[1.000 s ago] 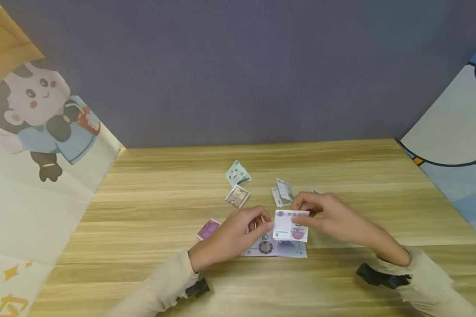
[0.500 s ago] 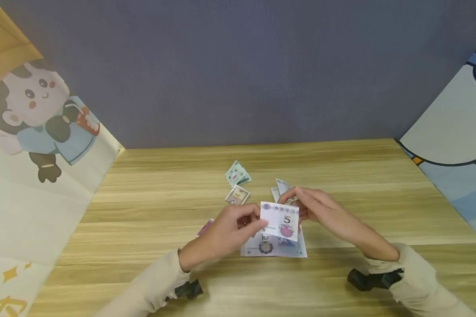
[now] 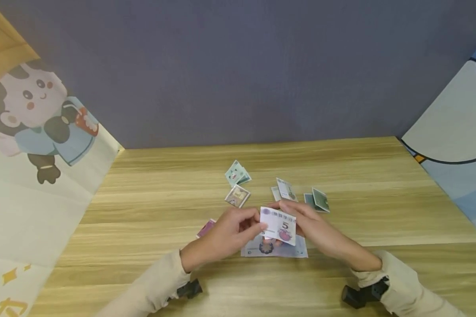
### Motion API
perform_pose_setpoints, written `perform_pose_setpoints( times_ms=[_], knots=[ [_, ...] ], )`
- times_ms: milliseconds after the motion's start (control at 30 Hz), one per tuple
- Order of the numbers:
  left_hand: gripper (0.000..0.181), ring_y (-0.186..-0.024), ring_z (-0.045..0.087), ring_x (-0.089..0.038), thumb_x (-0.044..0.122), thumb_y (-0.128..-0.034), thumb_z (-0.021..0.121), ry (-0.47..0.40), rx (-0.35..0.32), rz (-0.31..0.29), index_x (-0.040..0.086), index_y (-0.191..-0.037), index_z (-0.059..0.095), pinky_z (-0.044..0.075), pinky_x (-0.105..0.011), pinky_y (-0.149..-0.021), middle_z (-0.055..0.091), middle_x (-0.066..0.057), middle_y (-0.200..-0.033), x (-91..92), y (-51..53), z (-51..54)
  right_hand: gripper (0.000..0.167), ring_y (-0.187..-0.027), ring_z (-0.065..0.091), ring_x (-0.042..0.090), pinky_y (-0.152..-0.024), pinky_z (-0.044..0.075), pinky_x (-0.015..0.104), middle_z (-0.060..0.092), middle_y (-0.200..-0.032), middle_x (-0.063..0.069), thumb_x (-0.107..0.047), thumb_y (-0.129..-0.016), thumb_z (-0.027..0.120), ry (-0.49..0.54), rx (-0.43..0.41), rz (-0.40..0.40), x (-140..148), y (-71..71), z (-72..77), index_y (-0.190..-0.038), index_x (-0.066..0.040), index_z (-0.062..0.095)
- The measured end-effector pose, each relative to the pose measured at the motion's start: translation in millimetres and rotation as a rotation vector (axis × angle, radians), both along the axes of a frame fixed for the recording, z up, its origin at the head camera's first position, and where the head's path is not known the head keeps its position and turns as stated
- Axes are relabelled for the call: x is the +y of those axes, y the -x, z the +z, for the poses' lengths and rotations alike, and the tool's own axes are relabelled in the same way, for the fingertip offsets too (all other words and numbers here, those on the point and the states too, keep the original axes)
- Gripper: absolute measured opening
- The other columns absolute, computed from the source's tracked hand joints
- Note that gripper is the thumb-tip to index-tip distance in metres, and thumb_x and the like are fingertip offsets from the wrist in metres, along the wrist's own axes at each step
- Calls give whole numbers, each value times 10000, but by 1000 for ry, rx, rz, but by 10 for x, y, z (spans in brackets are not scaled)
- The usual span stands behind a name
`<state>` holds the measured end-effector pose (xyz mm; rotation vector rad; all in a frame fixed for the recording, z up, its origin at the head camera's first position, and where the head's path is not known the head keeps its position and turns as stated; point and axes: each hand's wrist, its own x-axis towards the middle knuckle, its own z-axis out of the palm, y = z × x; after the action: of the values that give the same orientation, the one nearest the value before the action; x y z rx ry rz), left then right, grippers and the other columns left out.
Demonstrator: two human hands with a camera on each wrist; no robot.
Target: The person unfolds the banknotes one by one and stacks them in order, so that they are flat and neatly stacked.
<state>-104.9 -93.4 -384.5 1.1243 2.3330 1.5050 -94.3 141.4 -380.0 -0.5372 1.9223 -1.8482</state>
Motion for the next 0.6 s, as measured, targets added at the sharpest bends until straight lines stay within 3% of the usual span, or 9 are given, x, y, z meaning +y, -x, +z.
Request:
perform_pose_setpoints(
  times_ms=[133,267,433,600],
  knots=[
    [163,-550,446,0,151,-985,634,111,154,43,118,-832,591,407,-170,-462,552,70,-672,3,13,-33,542,-1013,652,275,-865,562,363,537,-1290,210,-386,-1098,316,-54,-24,-24,-17,6,-38,-1409,19,497],
    [168,-525,409,11,176,-995,622,177,226,78,125,-839,586,367,-157,-437,496,97,-643,-11,11,-61,529,-970,668,258,-840,575,361,504,-1294,222,-371,-1095,345,-75,-34,-34,-37,-2,-74,-1406,29,498],
    [171,-545,443,-4,182,-993,626,215,212,113,138,-833,583,405,-171,-461,519,110,-661,-53,0,-33,483,-1011,636,216,-843,574,336,561,-1202,190,-323,-1094,376,-114,32,-67,7,-14,-105,-1395,31,508],
    [208,-555,447,-13,199,-988,637,201,175,128,168,-794,567,403,-188,-470,511,112,-650,-105,4,3,369,-986,627,259,-818,578,374,574,-1177,173,-238,-1086,417,-86,98,-59,88,-6,-136,-1318,12,560]
  ],
)
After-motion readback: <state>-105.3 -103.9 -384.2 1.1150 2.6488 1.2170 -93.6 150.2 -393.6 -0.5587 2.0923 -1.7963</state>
